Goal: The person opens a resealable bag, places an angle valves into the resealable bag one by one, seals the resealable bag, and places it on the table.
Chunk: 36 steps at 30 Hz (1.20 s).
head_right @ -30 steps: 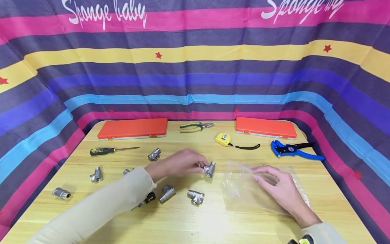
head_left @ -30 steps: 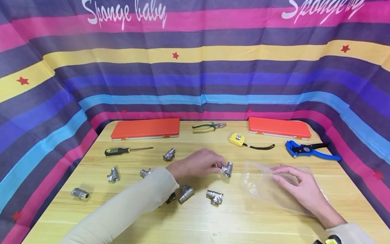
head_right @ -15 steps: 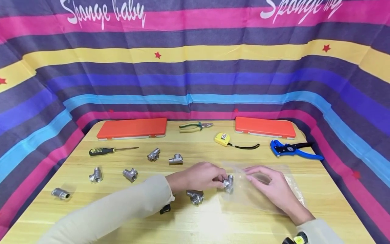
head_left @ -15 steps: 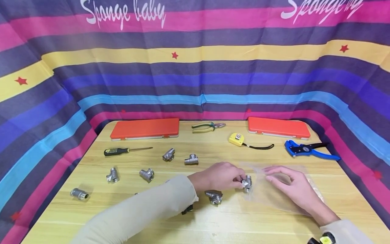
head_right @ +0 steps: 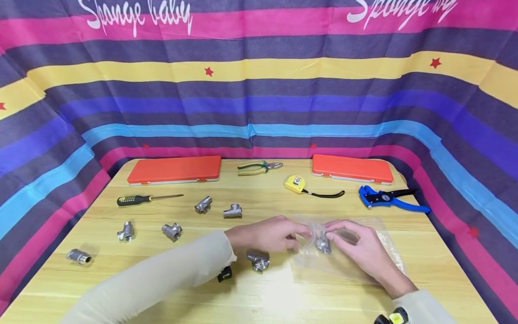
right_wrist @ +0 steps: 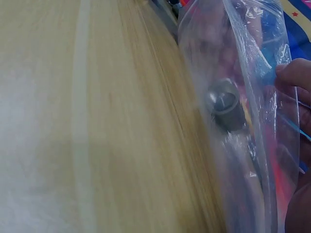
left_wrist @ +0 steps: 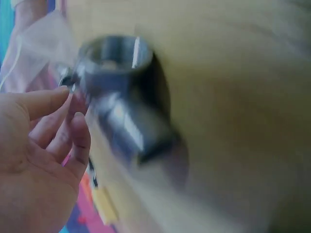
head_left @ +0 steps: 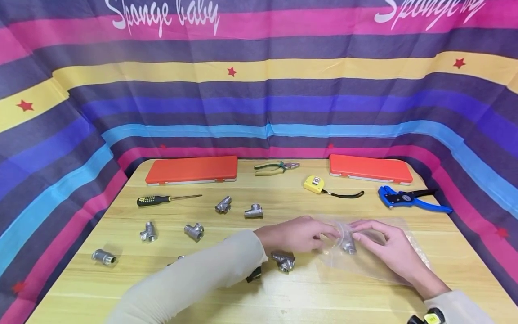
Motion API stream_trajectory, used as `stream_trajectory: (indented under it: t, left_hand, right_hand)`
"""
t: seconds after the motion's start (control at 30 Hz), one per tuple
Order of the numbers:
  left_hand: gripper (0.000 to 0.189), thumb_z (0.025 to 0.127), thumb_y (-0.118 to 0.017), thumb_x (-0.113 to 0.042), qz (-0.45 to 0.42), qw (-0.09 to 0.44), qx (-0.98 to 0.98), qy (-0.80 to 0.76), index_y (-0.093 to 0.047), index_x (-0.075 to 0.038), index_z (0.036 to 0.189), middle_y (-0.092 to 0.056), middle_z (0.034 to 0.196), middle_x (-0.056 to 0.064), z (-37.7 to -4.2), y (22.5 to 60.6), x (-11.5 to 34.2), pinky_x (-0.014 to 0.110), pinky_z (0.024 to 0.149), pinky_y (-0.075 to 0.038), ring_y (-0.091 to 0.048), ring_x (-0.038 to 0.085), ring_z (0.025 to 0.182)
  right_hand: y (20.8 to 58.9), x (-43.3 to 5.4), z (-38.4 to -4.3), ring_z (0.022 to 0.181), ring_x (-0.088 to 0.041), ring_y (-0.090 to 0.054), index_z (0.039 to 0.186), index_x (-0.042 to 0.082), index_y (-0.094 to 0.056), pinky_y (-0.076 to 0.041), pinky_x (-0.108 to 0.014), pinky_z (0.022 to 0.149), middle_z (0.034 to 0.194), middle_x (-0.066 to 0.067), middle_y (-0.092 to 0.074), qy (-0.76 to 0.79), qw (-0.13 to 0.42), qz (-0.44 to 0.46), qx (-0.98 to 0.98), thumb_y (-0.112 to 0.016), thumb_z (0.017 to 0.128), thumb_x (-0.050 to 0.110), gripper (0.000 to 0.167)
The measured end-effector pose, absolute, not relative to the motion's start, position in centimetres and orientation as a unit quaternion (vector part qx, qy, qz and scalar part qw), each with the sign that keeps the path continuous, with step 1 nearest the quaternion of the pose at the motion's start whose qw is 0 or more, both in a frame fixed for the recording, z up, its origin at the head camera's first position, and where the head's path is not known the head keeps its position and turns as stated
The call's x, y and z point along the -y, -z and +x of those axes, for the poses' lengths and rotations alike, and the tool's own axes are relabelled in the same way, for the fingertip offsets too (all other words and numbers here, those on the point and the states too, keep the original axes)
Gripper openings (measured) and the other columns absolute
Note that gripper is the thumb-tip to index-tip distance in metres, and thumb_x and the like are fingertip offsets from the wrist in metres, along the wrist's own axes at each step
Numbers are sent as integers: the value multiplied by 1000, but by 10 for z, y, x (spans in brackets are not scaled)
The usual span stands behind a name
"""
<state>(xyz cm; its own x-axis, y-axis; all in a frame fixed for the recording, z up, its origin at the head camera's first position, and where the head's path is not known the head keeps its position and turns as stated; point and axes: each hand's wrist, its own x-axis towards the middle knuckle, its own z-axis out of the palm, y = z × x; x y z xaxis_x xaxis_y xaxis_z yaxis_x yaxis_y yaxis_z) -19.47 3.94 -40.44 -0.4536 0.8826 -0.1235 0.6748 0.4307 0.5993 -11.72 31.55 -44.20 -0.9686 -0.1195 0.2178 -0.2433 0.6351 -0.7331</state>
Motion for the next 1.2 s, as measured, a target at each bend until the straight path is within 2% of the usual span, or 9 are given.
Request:
stream_trajectory:
  t: [0.1, 0.17, 0.27, 0.43, 0.6, 0.73, 0.97, 1.2]
  left_hand:
    - [36, 113, -61, -22, 459, 216, -819, -268, -66, -19, 148, -72, 144, -8, -203, 395, -18, 16, 94, -58, -73, 2, 105]
    - [31, 112, -61, -22, 438, 203, -830, -280, -70, -15, 142, -76, 136, -5, -212, 388, 1, 17, 104, -55, -71, 3, 117]
    - [28, 110, -65, -20, 398, 170, -858, -277, -73, -11, 136, -79, 129, 0, -228, 378, 32, 25, 105, -58, -73, 11, 116]
    - [33, 106, -72, -24, 317, 116, -910, -241, -73, -12, 137, -80, 120, 0, -249, 375, 84, 39, 102, -60, -74, 16, 110]
    - [36, 105, -75, -31, 280, 108, -931, -207, -74, -9, 134, -80, 114, -1, -250, 379, 119, 42, 101, -60, -72, 16, 107]
    - [32, 102, -79, -31, 288, 118, -931, -188, -77, -10, 126, -80, 108, -3, -244, 388, 128, 39, 98, -61, -71, 13, 101]
    - [16, 100, -82, -20, 292, 113, -931, -187, -77, -11, 111, -79, 102, -1, -234, 400, 126, 32, 88, -63, -71, 10, 93]
    - [13, 103, -78, -20, 283, 104, -929, -215, -77, -10, 112, -79, 102, 0, -233, 406, 123, 34, 90, -62, -70, 10, 93]
  right_hand:
    - [443, -316, -117, 121, 12, -63, 115, 30, -81, -34, -1, 104, 127, 7, -79, -419, 76, 104, 899, -78, 104, 25, 12]
    - [443, -316, -116, 121, 12, -62, 115, 30, -81, -33, 0, 104, 127, 7, -79, -421, 77, 107, 897, -78, 104, 24, 13]
    - [444, -317, -116, 121, 12, -62, 114, 30, -81, -33, 0, 104, 127, 8, -78, -421, 80, 108, 897, -78, 104, 24, 12]
    - [445, -317, -115, 121, 11, -62, 114, 28, -81, -34, -1, 105, 127, 8, -78, -422, 82, 110, 896, -78, 103, 22, 13]
    - [446, -317, -114, 121, 11, -62, 116, 28, -81, -33, -1, 105, 128, 8, -78, -424, 80, 107, 896, -78, 103, 22, 14]
    - [445, -316, -113, 120, 9, -63, 116, 27, -81, -35, -2, 105, 126, 7, -79, -432, 83, 104, 892, -79, 103, 21, 14]
    - [444, -317, -113, 120, 9, -64, 115, 26, -81, -37, -2, 105, 125, 7, -79, -433, 94, 111, 889, -79, 102, 18, 15]
    - [444, -318, -110, 119, 9, -64, 114, 26, -81, -37, -2, 105, 123, 8, -80, -430, 97, 111, 891, -79, 102, 17, 15]
